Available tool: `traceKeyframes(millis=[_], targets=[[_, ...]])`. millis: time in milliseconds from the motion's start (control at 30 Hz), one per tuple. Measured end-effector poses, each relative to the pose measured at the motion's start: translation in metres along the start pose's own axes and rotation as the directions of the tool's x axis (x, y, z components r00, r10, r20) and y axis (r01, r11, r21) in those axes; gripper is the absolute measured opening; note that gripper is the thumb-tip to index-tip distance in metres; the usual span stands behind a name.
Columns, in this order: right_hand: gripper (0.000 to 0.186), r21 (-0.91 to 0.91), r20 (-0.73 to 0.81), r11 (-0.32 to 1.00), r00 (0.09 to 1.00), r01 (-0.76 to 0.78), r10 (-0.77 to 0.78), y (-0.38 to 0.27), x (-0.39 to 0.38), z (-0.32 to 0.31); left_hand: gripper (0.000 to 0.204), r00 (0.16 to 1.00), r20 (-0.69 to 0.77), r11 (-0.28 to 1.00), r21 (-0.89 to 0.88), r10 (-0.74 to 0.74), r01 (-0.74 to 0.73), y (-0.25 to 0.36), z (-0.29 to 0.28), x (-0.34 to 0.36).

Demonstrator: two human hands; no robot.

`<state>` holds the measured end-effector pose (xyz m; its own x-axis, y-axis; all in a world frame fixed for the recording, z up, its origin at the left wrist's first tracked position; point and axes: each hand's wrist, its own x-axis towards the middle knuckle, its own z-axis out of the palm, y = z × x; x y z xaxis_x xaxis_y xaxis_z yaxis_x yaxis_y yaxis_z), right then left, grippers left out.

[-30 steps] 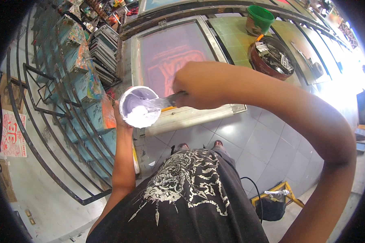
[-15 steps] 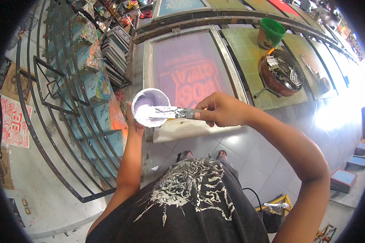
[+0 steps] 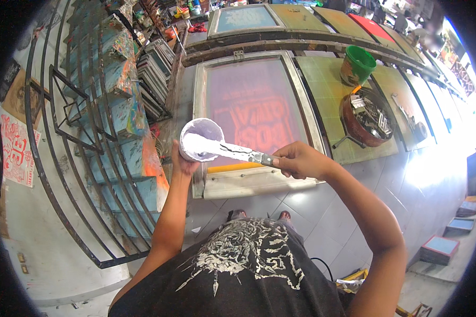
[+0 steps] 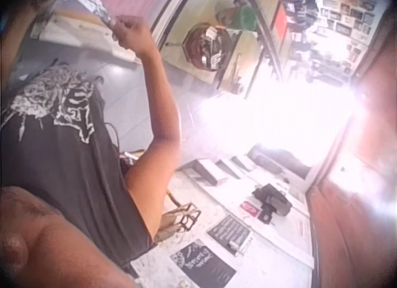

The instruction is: The person stirs a container of white ink with a tool and then spreads the ink across a screen printing frame using a squeegee.

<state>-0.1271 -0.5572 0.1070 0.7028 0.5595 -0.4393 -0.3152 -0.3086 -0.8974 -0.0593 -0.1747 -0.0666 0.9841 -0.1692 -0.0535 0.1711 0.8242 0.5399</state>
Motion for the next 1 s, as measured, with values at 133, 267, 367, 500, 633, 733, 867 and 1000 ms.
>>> traceKeyframes(millis=[133, 267, 367, 500, 633, 733, 867, 1000], targets=[[0.03, -0.019, -0.029, 1.0, 0.999, -0.021, 0.021, -0.006, 0.007, 0.0, 0.081, 0.999, 0.04, 1.0, 0.002, -0.026, 0.026, 0.007, -0.009, 0.007], [0.031, -0.014, -0.069, 0.999, 0.997, -0.033, 0.032, -0.017, 0.015, -0.004, 0.079, 0.999, -0.025, 0.998, 0.036, -0.042, 0.043, 0.011, -0.012, 0.017], [0.029, -0.043, -0.126, 0.999, 0.992, 0.023, -0.028, -0.019, 0.023, -0.011, 0.076, 0.976, -0.213, 0.999, 0.007, -0.047, 0.05, 0.012, -0.001, 0.029], [0.031, -0.034, -0.176, 0.998, 0.983, 0.048, -0.053, -0.032, 0.04, -0.032, 0.072, 0.972, -0.237, 1.0, 0.009, 0.002, 0.0, 0.015, 0.006, 0.056], [0.027, 0.004, -0.206, 0.998, 0.977, 0.065, -0.063, -0.045, 0.062, -0.076, 0.065, 0.975, -0.207, 0.996, 0.023, 0.084, -0.081, 0.009, 0.023, 0.095], [0.026, -0.032, -0.233, 0.996, 0.968, 0.083, -0.088, -0.052, 0.08, -0.115, 0.066, 0.964, -0.225, 0.99, 0.059, 0.139, -0.129, 0.004, 0.036, 0.135], [0.026, -0.055, -0.312, 0.996, 0.946, 0.069, -0.083, -0.051, 0.1, -0.169, 0.063, 0.929, -0.299, 0.975, 0.104, 0.218, -0.195, -0.008, 0.056, 0.186], [0.026, -0.138, -0.373, 0.99, 0.924, 0.039, -0.088, -0.032, 0.123, -0.217, 0.06, 0.884, -0.402, 0.97, 0.134, 0.24, -0.202, -0.018, 0.056, 0.232]])
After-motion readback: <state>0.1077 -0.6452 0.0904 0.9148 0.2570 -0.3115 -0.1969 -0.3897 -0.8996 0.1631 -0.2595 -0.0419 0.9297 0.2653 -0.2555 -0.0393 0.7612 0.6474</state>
